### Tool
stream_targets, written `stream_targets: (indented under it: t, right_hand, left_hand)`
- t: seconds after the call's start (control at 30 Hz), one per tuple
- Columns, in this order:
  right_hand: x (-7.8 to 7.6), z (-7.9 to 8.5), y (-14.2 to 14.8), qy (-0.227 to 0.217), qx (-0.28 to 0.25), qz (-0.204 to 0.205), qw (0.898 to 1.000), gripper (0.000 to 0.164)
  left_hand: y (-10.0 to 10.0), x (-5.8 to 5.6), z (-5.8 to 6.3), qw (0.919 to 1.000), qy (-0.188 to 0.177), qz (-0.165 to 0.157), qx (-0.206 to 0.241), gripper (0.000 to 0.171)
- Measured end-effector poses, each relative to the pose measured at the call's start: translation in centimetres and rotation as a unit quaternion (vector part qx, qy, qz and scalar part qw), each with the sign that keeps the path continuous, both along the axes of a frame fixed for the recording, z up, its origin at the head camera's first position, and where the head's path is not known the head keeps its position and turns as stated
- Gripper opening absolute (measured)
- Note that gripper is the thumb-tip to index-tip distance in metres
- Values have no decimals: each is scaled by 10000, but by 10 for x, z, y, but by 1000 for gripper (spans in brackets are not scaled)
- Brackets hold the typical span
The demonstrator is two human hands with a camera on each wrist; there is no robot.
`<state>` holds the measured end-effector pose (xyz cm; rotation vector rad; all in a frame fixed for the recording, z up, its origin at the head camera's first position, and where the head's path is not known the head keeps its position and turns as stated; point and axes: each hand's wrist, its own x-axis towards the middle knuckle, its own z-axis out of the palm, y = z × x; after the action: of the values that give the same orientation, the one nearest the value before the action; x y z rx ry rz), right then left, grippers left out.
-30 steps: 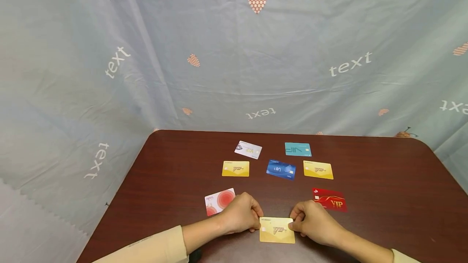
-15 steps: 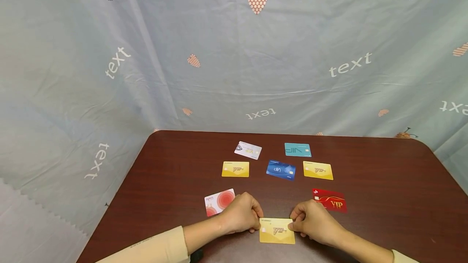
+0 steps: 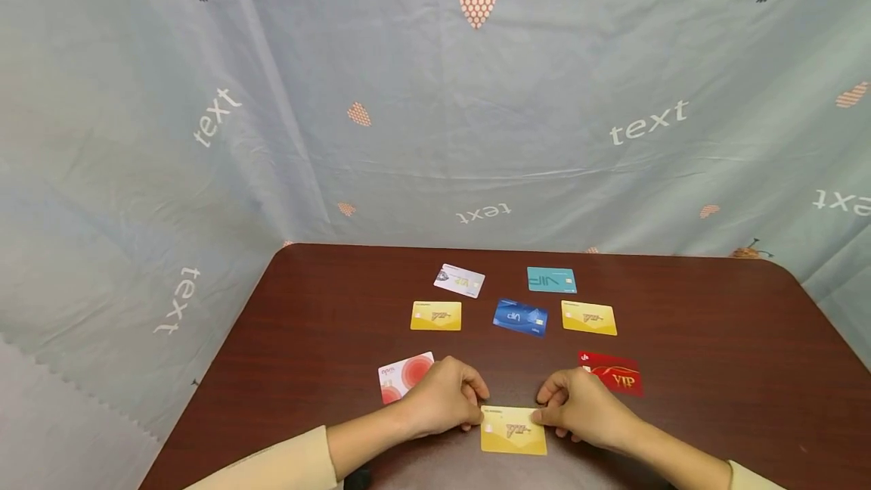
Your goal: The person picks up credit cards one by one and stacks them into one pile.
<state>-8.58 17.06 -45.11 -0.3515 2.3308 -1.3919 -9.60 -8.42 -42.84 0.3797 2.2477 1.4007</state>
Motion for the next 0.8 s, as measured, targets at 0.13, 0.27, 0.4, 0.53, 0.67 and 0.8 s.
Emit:
stream_targets:
  t: [0.13, 0.27, 0.4, 0.53, 0.67, 0.8]
  right_hand:
    - [-6, 6, -1, 154, -22, 24, 9999, 21]
    - [-11, 13, -2, 242, -109, 102, 9996, 19]
    - [-16, 18, -4, 313, -153, 88, 9994, 19]
    - [-20, 20, -5, 323, -222, 4, 9992, 18]
    - [-23, 22, -6, 357, -290, -52, 9989, 19]
    - [-26, 23, -7, 423, -286, -85, 9987, 21]
  left_hand:
    - [-6, -1, 15, 9995, 295, -52, -49, 21]
    - [-14, -3, 26, 9981, 584, 1, -195, 23]
    - [-21, -3, 33, 9978, 642, 123, -121, 24]
    - [-28, -5, 36, 9972, 696, 276, -40, 26]
    - [-36, -7, 41, 9961, 750, 455, 19, 27]
    - [-46, -8, 46, 9928, 887, 800, 91, 27]
